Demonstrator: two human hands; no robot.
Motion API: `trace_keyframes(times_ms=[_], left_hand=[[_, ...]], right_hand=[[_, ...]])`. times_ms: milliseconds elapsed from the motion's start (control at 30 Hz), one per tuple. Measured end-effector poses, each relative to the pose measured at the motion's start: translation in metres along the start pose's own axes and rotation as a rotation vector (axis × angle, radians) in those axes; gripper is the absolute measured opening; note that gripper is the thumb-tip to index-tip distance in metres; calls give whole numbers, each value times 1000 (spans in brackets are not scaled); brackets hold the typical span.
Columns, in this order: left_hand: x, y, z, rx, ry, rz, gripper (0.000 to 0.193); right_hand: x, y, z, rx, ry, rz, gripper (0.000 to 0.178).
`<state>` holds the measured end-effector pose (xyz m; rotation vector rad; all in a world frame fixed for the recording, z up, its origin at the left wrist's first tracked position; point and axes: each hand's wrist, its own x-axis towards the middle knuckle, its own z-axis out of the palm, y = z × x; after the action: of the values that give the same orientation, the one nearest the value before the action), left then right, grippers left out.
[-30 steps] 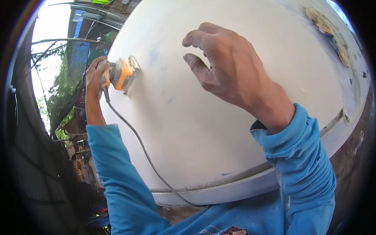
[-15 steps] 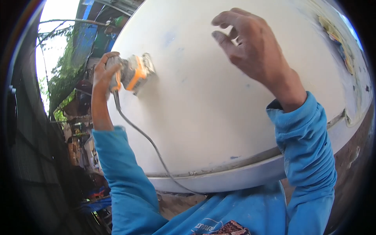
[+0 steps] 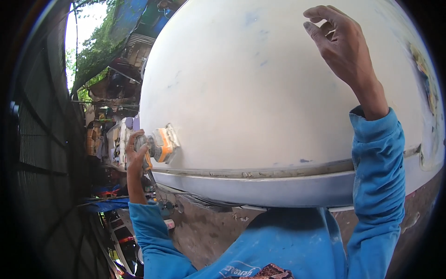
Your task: Sanding the roof of a vehicle using a power sander.
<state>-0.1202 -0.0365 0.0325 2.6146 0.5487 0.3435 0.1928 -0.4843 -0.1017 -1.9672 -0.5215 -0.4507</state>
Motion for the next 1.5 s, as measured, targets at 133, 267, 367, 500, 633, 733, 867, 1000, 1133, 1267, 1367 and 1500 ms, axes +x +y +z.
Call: trace_keyframes(times_ms=[133,267,367,500,633,733,867,1000,1133,1267,1367,1500], left_hand=[[-8,-32,-22,-97,43,-269,41],[-13,3,-2,74,16,-92,42],[-9,64,34,31,-58,95,43],[-2,156,92,-29,-109,353,37],[11,215,157,-36,-38,650,39],[4,261,207,-164,44,563,56],[17,311,255,-537,-148,294,61],[20,303,253,-575,77,389,43],[23,231,212,-638,34,275,45],[10,144,166,-711,331,320,41],[14,87,128,-609,384,324,40],[14,8,77,-415,407,231,40]], right_hand=[[1,-2,-1,22,-15,-28,24],[2,-4,-2,18,3,-34,25],[1,-7,-4,44,0,-60,25],[-1,-7,-7,67,33,-90,25],[0,-7,-14,113,38,-222,25],[-10,-17,-27,544,-108,-99,38],[-43,-51,-38,559,-303,-104,48],[-64,-97,-2,472,-122,-276,53],[-88,-132,77,647,-134,-97,52],[-100,-169,155,854,-221,19,51],[-102,-205,204,963,-294,36,50],[-97,-259,274,1042,-403,-1,49]])
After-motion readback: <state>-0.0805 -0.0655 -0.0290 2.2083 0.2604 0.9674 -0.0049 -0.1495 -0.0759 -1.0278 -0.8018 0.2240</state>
